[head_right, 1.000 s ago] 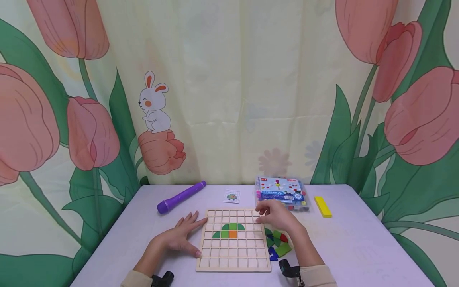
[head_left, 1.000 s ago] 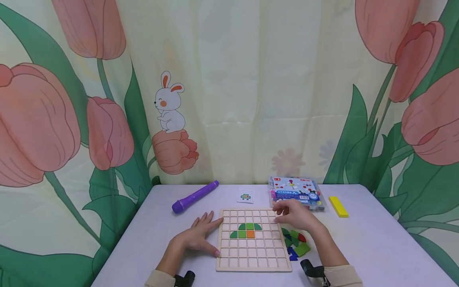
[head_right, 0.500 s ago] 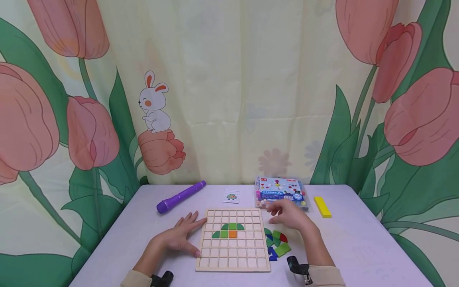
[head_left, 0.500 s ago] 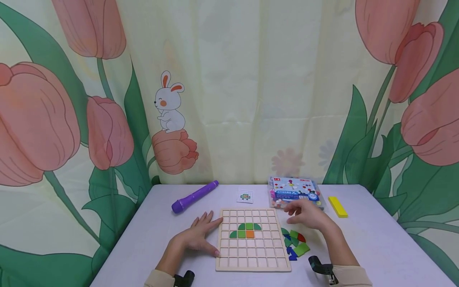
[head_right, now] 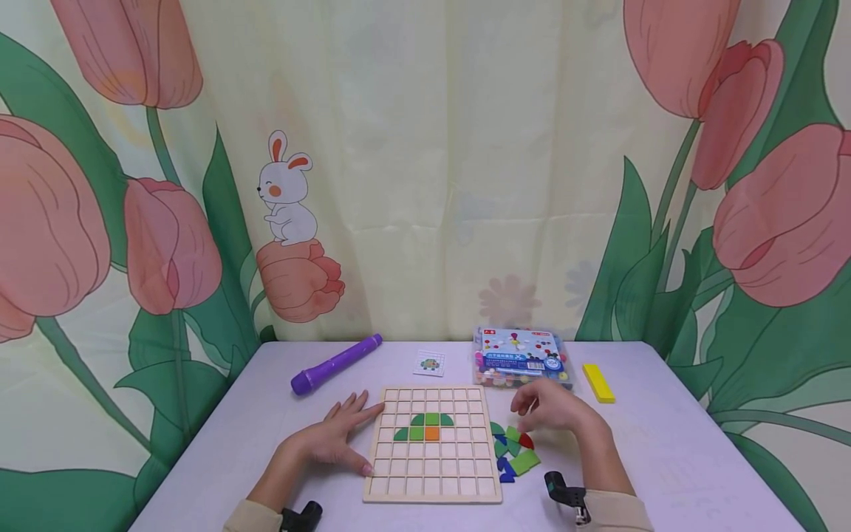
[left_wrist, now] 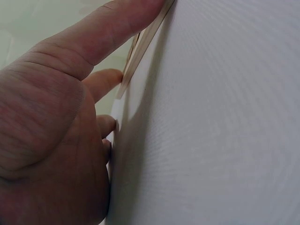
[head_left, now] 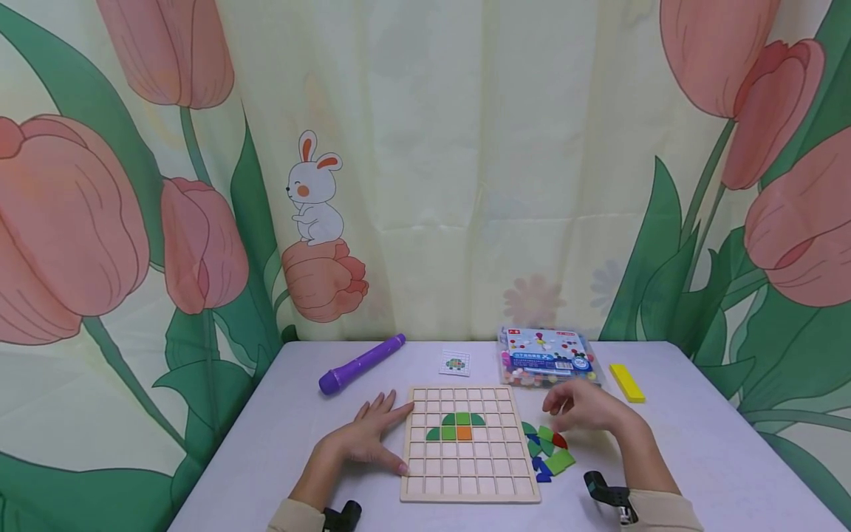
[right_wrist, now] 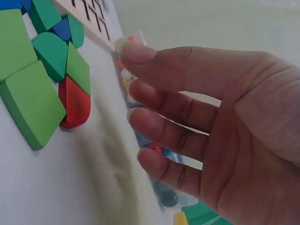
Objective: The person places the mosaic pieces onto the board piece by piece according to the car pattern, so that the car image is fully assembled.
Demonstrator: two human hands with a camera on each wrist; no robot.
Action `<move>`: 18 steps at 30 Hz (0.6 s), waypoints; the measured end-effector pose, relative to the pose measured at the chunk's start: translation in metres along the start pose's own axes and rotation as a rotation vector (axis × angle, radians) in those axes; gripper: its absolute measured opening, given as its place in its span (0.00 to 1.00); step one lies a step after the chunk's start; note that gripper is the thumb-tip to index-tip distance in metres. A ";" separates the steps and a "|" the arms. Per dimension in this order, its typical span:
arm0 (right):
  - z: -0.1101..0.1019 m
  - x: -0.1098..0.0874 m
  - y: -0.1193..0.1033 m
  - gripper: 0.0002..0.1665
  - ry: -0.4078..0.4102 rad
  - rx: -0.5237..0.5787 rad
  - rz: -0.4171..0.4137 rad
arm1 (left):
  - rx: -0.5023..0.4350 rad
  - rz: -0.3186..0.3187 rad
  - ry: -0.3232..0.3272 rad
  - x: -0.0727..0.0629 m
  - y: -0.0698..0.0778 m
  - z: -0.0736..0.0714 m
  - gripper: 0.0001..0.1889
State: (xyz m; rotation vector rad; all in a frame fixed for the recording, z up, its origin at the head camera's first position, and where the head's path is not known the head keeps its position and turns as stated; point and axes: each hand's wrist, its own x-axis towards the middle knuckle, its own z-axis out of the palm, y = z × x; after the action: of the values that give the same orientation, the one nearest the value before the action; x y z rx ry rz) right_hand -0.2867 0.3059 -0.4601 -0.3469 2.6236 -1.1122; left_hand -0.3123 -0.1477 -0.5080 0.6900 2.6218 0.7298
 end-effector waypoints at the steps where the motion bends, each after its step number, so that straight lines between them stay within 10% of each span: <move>1: 0.000 -0.001 0.001 0.16 -0.006 0.004 0.007 | 0.000 0.000 0.000 0.000 0.000 0.000 0.62; 18: 0.006 -0.002 0.013 0.14 -0.063 0.005 0.081 | -0.009 -0.002 -0.013 0.001 0.000 0.000 0.63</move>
State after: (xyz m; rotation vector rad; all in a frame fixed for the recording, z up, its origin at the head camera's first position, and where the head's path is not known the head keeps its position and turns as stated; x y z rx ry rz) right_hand -0.2844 0.3110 -0.4731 -0.2670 2.5554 -1.0641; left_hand -0.3128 -0.1472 -0.5075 0.6876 2.6056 0.7334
